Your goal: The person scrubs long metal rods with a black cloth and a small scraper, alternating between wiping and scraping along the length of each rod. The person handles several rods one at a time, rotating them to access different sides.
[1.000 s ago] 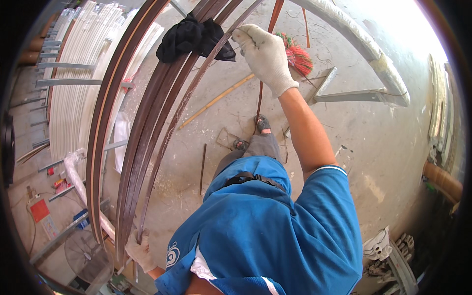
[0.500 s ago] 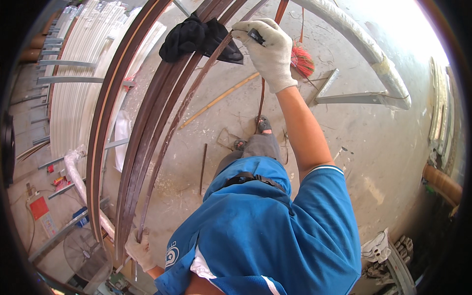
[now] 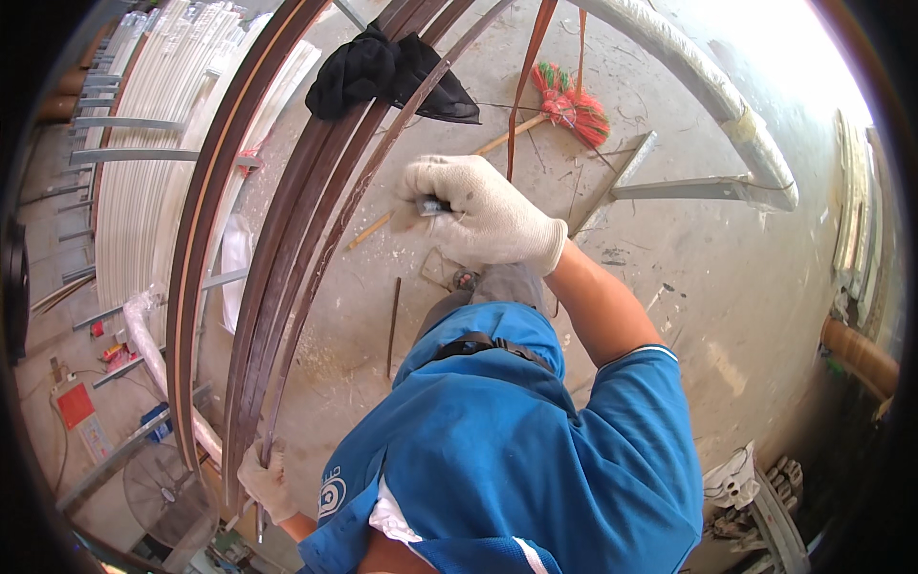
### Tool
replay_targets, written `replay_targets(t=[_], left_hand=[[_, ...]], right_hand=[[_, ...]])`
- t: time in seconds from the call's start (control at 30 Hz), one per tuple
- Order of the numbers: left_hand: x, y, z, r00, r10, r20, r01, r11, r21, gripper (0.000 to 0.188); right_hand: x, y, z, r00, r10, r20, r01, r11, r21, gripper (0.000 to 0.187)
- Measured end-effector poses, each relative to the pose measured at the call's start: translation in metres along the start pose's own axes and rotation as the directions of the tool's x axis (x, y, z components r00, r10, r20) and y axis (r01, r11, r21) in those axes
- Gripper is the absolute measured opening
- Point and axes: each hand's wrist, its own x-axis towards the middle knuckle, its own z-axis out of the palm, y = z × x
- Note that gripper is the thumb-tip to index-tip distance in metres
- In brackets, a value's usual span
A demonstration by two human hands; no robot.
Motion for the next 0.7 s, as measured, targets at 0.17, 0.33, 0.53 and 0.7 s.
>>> replay_targets(t=[0.17, 0.33, 0.53, 0.7], left_hand=[[-0.001, -0.006, 0.002, 1.0, 0.003, 0.01, -0.003, 1.0, 0.019, 0.043], [-0.001, -0.008, 0.003, 1.0, -0.003, 0.007, 0.003, 1.0, 0.001, 0.041], [-0.003, 0.002, -0.003, 0.979, -0.169, 0.113, 0.163, 0.985, 0.059, 0.046], [-0.002, 0.005, 0.0, 0.984, -0.143, 0.108, 0.144, 0.99, 0.002, 0.045]], right_hand=[[0.022, 0.021, -0.021, 0.808, -0.05, -0.587, -0.081, 0.978, -0.195, 0.016], [0.046, 0.048, -0.033, 0.787, -0.181, -0.589, 0.025, 0.965, -0.263, 0.021], [0.054, 0.049, -0.023, 0.735, -0.38, -0.561, 0.024, 0.842, -0.539, 0.019], [0.053, 0.053, -0.014, 0.747, -0.349, -0.566, -0.019, 0.84, -0.543, 0.02]])
